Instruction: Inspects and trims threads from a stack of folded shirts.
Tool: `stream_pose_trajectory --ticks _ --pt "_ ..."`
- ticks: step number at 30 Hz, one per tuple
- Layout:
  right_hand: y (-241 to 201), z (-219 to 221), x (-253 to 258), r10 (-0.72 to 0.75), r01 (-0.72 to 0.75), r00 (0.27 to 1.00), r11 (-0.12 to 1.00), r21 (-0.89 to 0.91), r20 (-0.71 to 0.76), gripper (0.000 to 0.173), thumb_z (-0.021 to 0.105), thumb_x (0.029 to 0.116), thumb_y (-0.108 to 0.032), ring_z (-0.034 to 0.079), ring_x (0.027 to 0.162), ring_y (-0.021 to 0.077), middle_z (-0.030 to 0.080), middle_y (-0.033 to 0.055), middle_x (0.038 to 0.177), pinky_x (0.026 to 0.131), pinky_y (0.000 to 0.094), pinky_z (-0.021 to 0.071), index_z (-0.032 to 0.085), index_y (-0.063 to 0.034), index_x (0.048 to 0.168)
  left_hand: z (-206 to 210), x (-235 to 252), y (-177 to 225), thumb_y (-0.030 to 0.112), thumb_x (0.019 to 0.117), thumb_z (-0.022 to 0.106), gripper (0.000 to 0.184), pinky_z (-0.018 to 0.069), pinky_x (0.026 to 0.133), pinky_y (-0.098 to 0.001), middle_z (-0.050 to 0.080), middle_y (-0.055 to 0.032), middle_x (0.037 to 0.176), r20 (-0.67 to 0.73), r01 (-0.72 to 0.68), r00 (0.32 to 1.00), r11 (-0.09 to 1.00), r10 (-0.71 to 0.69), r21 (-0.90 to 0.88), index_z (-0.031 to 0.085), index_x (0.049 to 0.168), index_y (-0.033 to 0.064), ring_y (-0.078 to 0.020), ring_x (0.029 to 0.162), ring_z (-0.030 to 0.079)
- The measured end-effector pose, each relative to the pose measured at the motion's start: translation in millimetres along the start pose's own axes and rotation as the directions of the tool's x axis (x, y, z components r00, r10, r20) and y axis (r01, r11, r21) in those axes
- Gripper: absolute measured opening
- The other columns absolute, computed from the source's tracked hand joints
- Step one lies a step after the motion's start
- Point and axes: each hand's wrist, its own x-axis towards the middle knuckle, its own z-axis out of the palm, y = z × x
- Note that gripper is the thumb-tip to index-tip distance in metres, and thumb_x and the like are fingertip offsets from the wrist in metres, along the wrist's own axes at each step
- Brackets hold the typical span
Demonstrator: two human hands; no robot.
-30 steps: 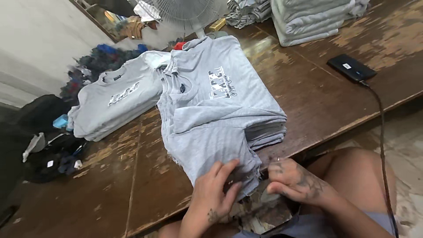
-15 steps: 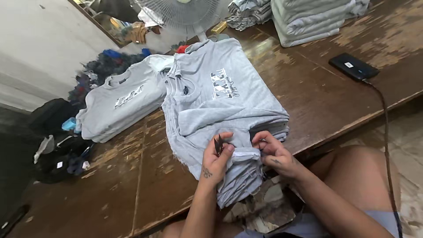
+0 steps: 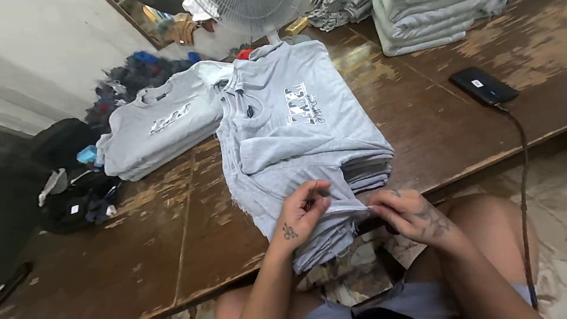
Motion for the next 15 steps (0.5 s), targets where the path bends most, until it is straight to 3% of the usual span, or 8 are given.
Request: stream_pose_trajectory --ticks 2,3,5,6,8,10,13,15 --pt "-3.9 -3.2 0.7 0.018 -0.017 0.999 0.998 -0.053 0.027 0.025 0.052 0.1010 -0.019 0.066 0.072 0.0177 0.069 0.0117 0.081 0.066 0.0300 0.0540 0.070 -0.0025 0.093 -1.4 -0.3 0.4 0.008 0.0965 0.059 0.029 0.0461 0.062 -0.0128 0.062 0.0094 0.077 -0.008 0.022 1.000 1.000 -0.022 -0.016 0.062 0.121 -0.0085 0.0073 0.066 0.053" --pt "-7.7 -2.6 3.2 0.037 -0.035 0.999 0.993 -0.111 0.016 0.024 0.054 0.0996 -0.022 0.068 0.077 0.0232 0.069 0.0143 0.088 0.067 0.0360 0.0557 0.070 -0.0031 0.099 -2.6 0.1 0.5 0.008 0.0962 0.059 0.030 0.0464 0.061 -0.0129 0.062 0.0101 0.077 -0.013 0.031 0.999 0.999 -0.031 -0.031 0.062 0.121 -0.0083 0.0075 0.066 0.053" --pt "-17.2 5.3 11.4 0.076 -0.074 0.997 0.982 -0.176 0.006 0.038 0.064 0.0974 -0.031 0.070 0.102 0.0360 0.068 0.0227 0.116 0.083 0.0490 0.0592 0.067 -0.0047 0.124 -3.4 0.8 -0.4 0.010 0.0966 0.059 0.030 0.0467 0.061 -0.0131 0.063 0.0112 0.078 -0.017 0.033 0.999 0.997 -0.034 -0.068 0.061 0.121 -0.0081 0.0077 0.065 0.053" --pt "-19.7 14.4 15.0 0.067 -0.068 0.998 0.983 -0.169 -0.013 0.042 0.069 0.0944 -0.031 0.067 0.110 0.0404 0.065 0.0255 0.125 0.089 0.0530 0.0577 0.066 -0.0066 0.129 -2.6 0.8 -1.0 0.010 0.0966 0.060 0.031 0.0465 0.061 -0.0132 0.062 0.0115 0.077 -0.018 0.030 0.999 0.996 -0.032 -0.085 0.061 0.121 -0.0082 0.0076 0.065 0.053" --pt "-16.3 33.8 17.1 -0.033 0.012 0.992 0.987 -0.158 -0.126 0.023 0.066 0.0973 -0.024 0.067 0.114 0.0393 0.069 0.0236 0.122 0.095 0.0511 0.0560 0.072 -0.0090 0.113 -1.3 -0.8 -0.6 0.010 0.0966 0.060 0.030 0.0468 0.061 -0.0131 0.062 0.0109 0.077 -0.012 0.022 1.000 0.997 -0.023 -0.072 0.061 0.121 -0.0081 0.0073 0.065 0.053" --pt "-12.0 35.8 14.5 -0.099 0.082 0.969 0.993 -0.084 -0.227 0.017 0.059 0.1012 -0.019 0.067 0.112 0.0298 0.071 0.0164 0.107 0.100 0.0405 0.0532 0.071 -0.0083 0.098 -3.4 -4.8 3.1 0.011 0.0969 0.060 0.031 0.0470 0.060 -0.0142 0.062 0.0060 0.077 -0.006 0.017 1.000 0.997 -0.016 0.073 0.062 0.122 -0.0082 0.0047 0.065 0.054" --pt "-19.7 17.2 5.8 -0.097 0.105 0.983 0.993 0.046 -0.154 0.022 0.056 0.1033 -0.024 0.061 0.118 0.0243 0.067 0.0139 0.105 0.106 0.0330 0.0478 0.069 -0.0083 0.095 -13.4 -21.2 17.8 0.019 0.0949 0.062 0.044 0.0543 0.061 -0.0314 0.068 -0.0074 0.087 0.014 -0.015 1.000 0.868 0.009 0.496 0.060 0.132 -0.0032 -0.0138 0.068 0.062" --pt "-24.6 12.3 -0.1 -0.110 0.114 0.986 0.993 0.028 -0.126 0.023 0.054 0.1034 -0.026 0.060 0.119 0.0239 0.065 0.0141 0.109 0.106 0.0329 0.0472 0.068 -0.0106 0.095 -18.4 -32.4 33.9 0.029 0.0976 0.057 0.043 0.0556 0.062 -0.0389 0.069 -0.0124 0.094 0.044 -0.098 0.995 0.744 0.092 0.661 0.062 0.128 -0.0003 -0.0219 0.075 0.067"
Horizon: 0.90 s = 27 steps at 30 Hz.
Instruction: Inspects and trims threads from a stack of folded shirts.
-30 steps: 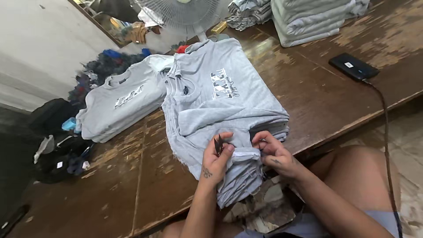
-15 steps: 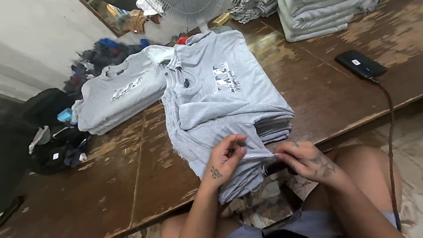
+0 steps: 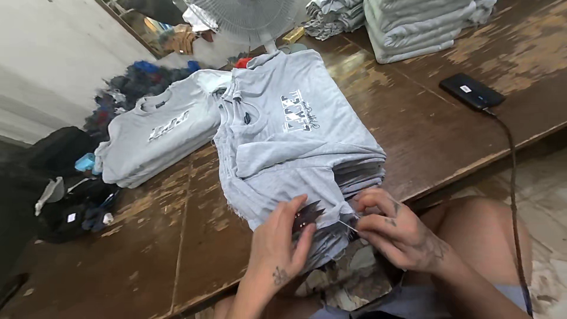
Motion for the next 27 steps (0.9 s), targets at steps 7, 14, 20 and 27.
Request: stream_pose_trajectory --ticks 7,14,20,27 --pt "-7.9 5.8 1.9 -0.003 0.002 0.997 1.000 -0.021 -0.071 0.019 0.055 0.1019 -0.025 0.057 0.095 0.0156 0.057 0.0094 0.095 0.085 0.0225 0.0480 0.070 -0.0124 0.098 -19.2 -0.1 33.8 0.015 0.0950 0.054 0.028 0.0491 0.054 -0.0364 0.071 -0.0061 0.086 0.024 -0.246 0.968 0.922 0.250 0.297 0.075 0.114 0.0121 -0.0240 0.070 0.066" --pt "-0.6 -5.2 2.1 0.050 -0.051 0.995 0.999 -0.003 -0.090 0.054 0.052 0.1022 -0.056 0.060 0.098 0.0201 0.060 0.0159 0.099 0.086 0.0280 0.0500 0.056 -0.0071 0.079 -12.8 -2.5 9.4 0.030 0.0989 0.059 0.037 0.0498 0.061 -0.0215 0.065 -0.0058 0.085 -0.088 -0.038 0.996 0.994 0.029 -0.099 0.065 0.123 0.0033 -0.0078 0.069 0.059" --pt "11.2 37.0 18.8 0.216 -0.220 0.972 0.975 -0.033 -0.093 0.047 0.069 0.0939 -0.038 0.074 0.087 0.0249 0.074 0.0187 0.101 0.077 0.0378 0.0614 0.068 0.0047 0.112 21.1 -3.5 -7.5 0.021 0.0926 0.066 0.022 0.0475 0.056 -0.0208 0.064 -0.0016 0.073 0.037 0.125 0.992 0.958 -0.119 -0.259 0.071 0.101 0.0010 -0.0034 0.060 0.055" --pt "8.1 -1.8 -1.0 0.125 -0.115 0.991 0.979 -0.169 0.052 0.021 0.057 0.0992 -0.013 0.073 0.075 0.0219 0.074 0.0118 0.083 0.071 0.0333 0.0599 0.073 -0.0019 0.093 7.0 -7.5 -1.1 0.033 0.0959 0.060 0.047 0.0551 0.057 -0.0422 0.070 -0.0087 0.088 0.153 0.077 0.985 0.997 -0.075 -0.011 0.062 0.130 0.0017 -0.0207 0.067 0.065"
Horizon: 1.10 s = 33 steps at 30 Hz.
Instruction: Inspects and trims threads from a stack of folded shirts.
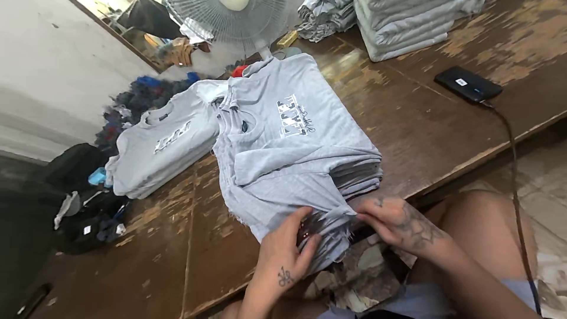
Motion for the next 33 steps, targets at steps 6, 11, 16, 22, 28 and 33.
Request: stream_pose_trajectory --ticks 6,11,16,22,28,33 --pt "-12.2 -8.9 -6.0 -0.097 0.097 0.995 0.995 -0.002 -0.019 0.023 0.052 0.0998 -0.016 0.068 0.067 0.0165 0.070 0.0079 0.077 0.061 0.0281 0.0556 0.070 -0.0049 0.090 -26.9 5.7 26.2 0.029 0.1006 0.052 0.028 0.0518 0.061 -0.0342 0.068 -0.0071 0.086 -0.083 -0.300 0.942 0.926 0.325 0.229 0.070 0.112 0.0107 -0.0215 0.074 0.065" --pt "-18.6 -5.6 -7.0 -0.132 0.139 0.987 0.987 0.078 -0.088 0.022 0.053 0.0971 -0.015 0.065 0.064 0.0145 0.066 0.0065 0.071 0.059 0.0268 0.0527 0.068 -0.0055 0.083 -18.6 17.2 28.9 0.014 0.0963 0.053 0.027 0.0499 0.057 -0.0355 0.073 -0.0055 0.086 -0.060 -0.363 0.910 0.856 0.411 0.368 0.076 0.110 0.0121 -0.0229 0.071 0.067" --pt "-19.6 -6.7 -9.3 -0.143 0.154 0.983 0.984 0.090 -0.118 0.021 0.054 0.0950 -0.015 0.062 0.061 0.0132 0.063 0.0048 0.066 0.056 0.0255 0.0506 0.066 -0.0064 0.080 -24.2 12.9 33.6 0.021 0.0998 0.052 0.027 0.0486 0.059 -0.0355 0.071 -0.0067 0.089 -0.065 -0.359 0.913 0.869 0.403 0.341 0.072 0.116 0.0122 -0.0227 0.073 0.065" --pt "-21.7 -3.5 -8.8 -0.160 0.177 0.976 0.978 0.107 -0.148 0.020 0.055 0.0935 -0.013 0.059 0.058 0.0131 0.060 0.0046 0.063 0.053 0.0257 0.0484 0.065 -0.0064 0.077 -27.9 15.3 37.8 0.018 0.0991 0.052 0.027 0.0468 0.056 -0.0353 0.071 -0.0060 0.086 -0.042 -0.379 0.905 0.845 0.424 0.378 0.073 0.114 0.0120 -0.0224 0.068 0.064" --pt "-24.9 -1.1 -9.5 -0.209 0.232 0.967 0.958 0.168 -0.146 0.021 0.054 0.0946 -0.012 0.058 0.058 0.0138 0.058 0.0047 0.063 0.054 0.0260 0.0479 0.064 -0.0066 0.077 -26.7 18.9 39.5 0.012 0.0951 0.052 0.029 0.0471 0.052 -0.0361 0.071 -0.0062 0.085 -0.023 -0.381 0.905 0.832 0.426 0.403 0.075 0.112 0.0115 -0.0231 0.064 0.064" --pt "-5.2 -14.9 -11.5 0.006 -0.006 1.000 1.000 -0.011 -0.013 0.052 0.055 0.0990 -0.053 0.059 0.054 0.0167 0.061 0.0050 0.063 0.048 0.0339 0.0475 0.066 -0.0071 0.077 -39.5 11.5 22.3 0.030 0.1011 0.056 0.032 0.0524 0.061 -0.0333 0.071 -0.0094 0.090 -0.135 -0.258 0.945 0.933 0.298 0.250 0.070 0.120 0.0085 -0.0201 0.074 0.066"
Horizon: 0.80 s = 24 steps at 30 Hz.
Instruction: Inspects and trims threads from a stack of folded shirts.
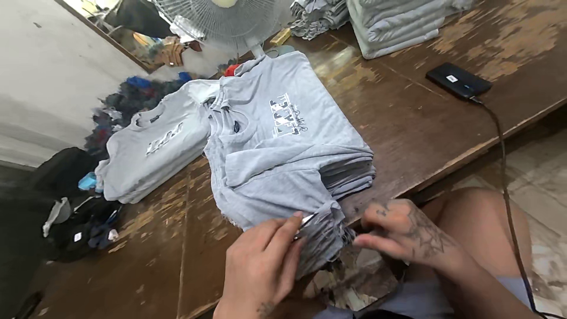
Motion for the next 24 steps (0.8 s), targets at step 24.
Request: stream_pose_trajectory --ticks 24 --pt "-6.4 19.3 -4.4 -0.144 0.115 0.987 0.946 0.304 0.074 0.015 0.061 0.0894 -0.015 0.055 0.055 0.0075 0.059 0.0022 0.063 0.051 0.0203 0.0461 0.066 -0.0069 0.078 21.5 -4.7 -7.6 0.036 0.1027 0.056 0.037 0.0532 0.066 -0.0241 0.066 -0.0071 0.092 -0.022 0.110 0.992 0.952 -0.121 -0.285 0.065 0.123 0.0073 -0.0098 0.076 0.063"
